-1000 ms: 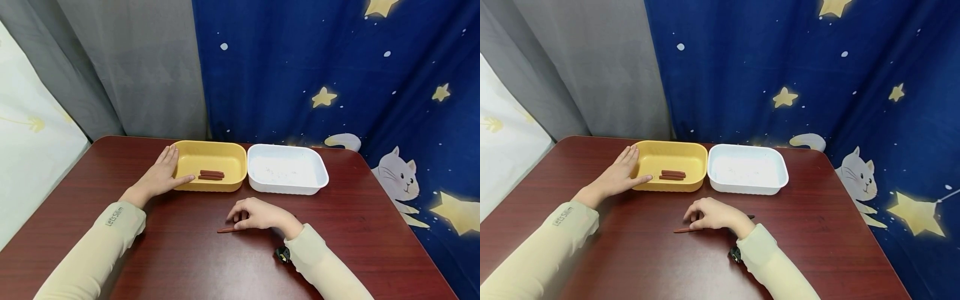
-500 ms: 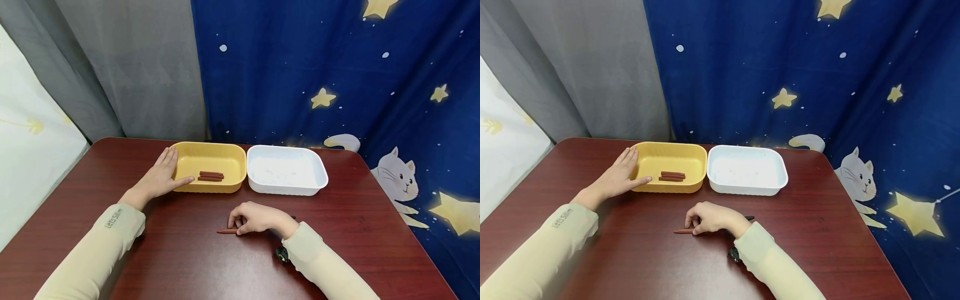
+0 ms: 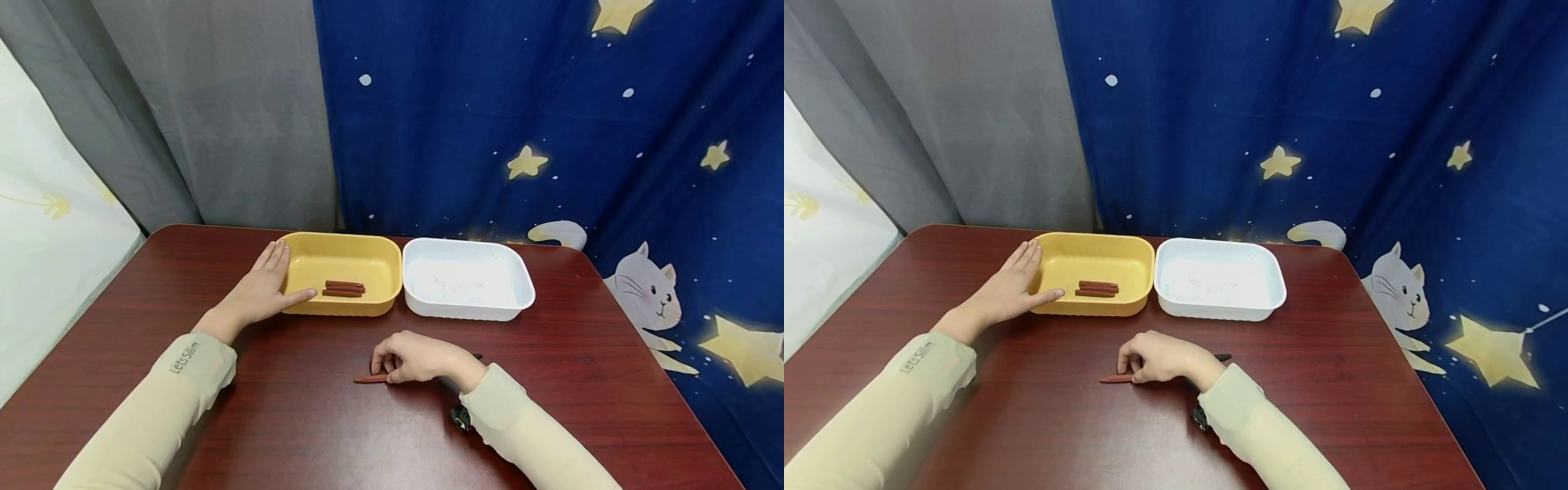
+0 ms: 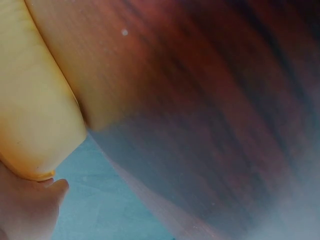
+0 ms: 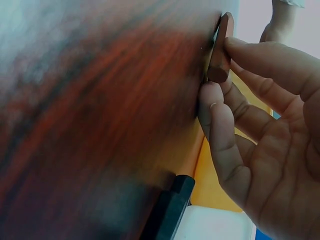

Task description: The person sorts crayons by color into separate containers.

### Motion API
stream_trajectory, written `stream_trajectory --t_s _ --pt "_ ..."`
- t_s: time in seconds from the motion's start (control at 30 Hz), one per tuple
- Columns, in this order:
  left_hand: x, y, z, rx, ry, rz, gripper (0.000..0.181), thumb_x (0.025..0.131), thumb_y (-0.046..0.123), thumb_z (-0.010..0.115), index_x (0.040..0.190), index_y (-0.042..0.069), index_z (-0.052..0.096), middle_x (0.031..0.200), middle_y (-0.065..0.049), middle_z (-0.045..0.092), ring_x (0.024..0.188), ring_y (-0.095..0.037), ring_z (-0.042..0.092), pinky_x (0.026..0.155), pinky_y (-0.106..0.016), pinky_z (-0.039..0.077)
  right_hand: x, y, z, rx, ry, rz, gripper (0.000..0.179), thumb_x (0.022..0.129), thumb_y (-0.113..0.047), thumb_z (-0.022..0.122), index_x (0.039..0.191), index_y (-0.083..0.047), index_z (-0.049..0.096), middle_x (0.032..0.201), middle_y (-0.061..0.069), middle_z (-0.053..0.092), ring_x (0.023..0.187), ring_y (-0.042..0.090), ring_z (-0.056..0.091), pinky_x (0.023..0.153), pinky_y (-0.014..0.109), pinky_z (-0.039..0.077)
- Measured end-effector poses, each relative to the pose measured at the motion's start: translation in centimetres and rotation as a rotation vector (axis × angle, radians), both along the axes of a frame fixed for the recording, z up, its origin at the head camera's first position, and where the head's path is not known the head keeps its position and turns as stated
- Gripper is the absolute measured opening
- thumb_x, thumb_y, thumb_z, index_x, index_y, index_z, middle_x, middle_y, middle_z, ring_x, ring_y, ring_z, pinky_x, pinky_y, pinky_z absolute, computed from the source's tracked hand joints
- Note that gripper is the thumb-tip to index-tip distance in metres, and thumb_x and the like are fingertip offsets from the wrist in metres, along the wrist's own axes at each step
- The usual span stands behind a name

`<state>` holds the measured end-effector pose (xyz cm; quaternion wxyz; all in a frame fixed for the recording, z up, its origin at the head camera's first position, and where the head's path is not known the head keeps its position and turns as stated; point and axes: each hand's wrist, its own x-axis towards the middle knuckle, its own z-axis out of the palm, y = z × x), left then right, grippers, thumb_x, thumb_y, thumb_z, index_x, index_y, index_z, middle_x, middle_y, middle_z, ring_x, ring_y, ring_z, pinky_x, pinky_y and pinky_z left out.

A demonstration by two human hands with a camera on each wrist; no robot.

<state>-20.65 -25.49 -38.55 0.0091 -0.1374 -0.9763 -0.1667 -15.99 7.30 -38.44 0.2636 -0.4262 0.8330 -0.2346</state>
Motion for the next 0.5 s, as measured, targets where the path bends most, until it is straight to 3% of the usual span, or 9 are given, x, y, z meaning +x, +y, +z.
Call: stream_trajectory --t_s 0.5 --pt "0.05 -0.05 0.00 0.002 -0.012 0.002 0.113 0.089 0.070 0.054 0.155 -0.009 0.007 0.166 -0.023 -0.001 0.155 -0.038 -0.004 0.124 -0.055 0.012 -0.09 -0.02 0.45 -0.107 0.052 0.022 0.021 0.086 0.001 0.063 0.100 -0.013 0.072 0.083 -0.005 0.059 0.072 0.001 0.051 0.065 0.016 0.045"
